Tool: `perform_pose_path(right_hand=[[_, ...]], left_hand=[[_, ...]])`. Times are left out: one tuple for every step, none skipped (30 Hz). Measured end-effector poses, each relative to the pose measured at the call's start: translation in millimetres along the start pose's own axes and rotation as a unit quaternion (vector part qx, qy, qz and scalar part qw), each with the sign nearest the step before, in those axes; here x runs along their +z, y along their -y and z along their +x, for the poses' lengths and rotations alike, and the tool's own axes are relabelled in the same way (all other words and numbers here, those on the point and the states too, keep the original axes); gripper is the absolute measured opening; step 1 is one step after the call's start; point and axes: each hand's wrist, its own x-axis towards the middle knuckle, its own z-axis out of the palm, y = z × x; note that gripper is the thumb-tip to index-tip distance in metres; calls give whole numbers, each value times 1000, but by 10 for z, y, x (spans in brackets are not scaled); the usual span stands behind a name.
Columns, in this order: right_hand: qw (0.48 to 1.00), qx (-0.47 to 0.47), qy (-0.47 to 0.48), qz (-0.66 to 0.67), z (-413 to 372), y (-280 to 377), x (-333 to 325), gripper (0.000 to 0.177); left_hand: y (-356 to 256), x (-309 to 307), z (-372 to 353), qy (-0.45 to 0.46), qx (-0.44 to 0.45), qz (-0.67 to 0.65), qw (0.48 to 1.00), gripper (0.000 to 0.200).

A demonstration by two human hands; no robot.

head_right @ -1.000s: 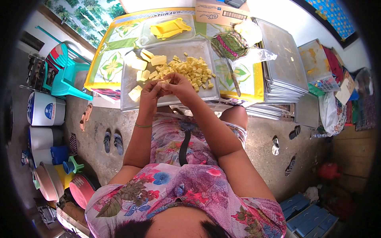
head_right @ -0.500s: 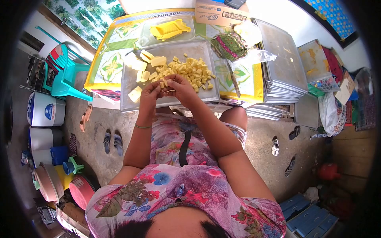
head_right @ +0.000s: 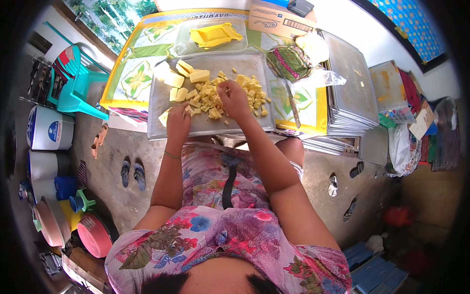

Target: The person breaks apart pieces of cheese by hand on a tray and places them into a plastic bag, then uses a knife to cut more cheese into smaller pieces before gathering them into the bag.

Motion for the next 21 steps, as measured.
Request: perform_pose_path(right_hand=[[998,-44,-20,-36,70,31,-15,11],[993,-87,-39,-71,127,46,-24,10],[988,-101,-35,-113,172,28,-26,14],[982,-117,-23,-147,213,3,-29,15],[974,-133,-11,-181,245,-26,-28,17],[966,-148,1,-214,259,-52,-8,18],[963,-145,2,-226,252,-80,24,19],[961,-143,2,-237,232,-110,54,20],[959,-140,1,-248,208,-117,80,22],[956,-146,-10,-255,187,-123,101,22],[953,-152,-22,-261,162,-125,120,22],[950,-159,-34,-267,129,-102,132,22],[948,-169,-40,-266,90,-65,139,22],[946,-180,-47,-266,51,-15,135,22],[943,-192,-54,-265,16,43,125,22],[953,-183,-34,-238,-25,107,124,23],[962,-172,-13,-210,-81,168,117,24],[970,-161,7,-183,-133,211,118,24],[974,-166,16,-152,-176,235,142,25],[987,-128,49,-89,-218,276,156,25],[992,-89,82,-25,-259,343,165,25]], left_hand=[[39,-9,22,-3,8,33,999,32],[72,-12,35,-6,16,66,998,32],[78,-16,47,16,3,81,997,33],[68,-11,57,39,-11,95,995,34],[69,0,54,63,-25,109,992,34],[94,29,33,48,-12,121,991,36],[122,71,3,35,1,133,991,38],[144,105,-23,22,15,145,989,40],[135,100,-27,27,16,142,989,42],[130,87,-20,33,19,139,990,44],[116,66,-16,38,22,136,990,46],[81,33,-16,49,6,135,990,44],[36,-13,1,60,-8,134,989,42],[11,-34,25,68,-20,132,989,41],[9,-40,32,79,-20,124,989,38],[20,-67,27,89,-20,118,989,36],[26,-86,26,100,-19,111,989,34],[19,-119,42,105,-45,35,993,31],[8,-156,55,110,-70,-42,991,28],[-18,-186,63,114,-95,-118,982,25],[-61,-212,68,125,-124,-213,961,25]])
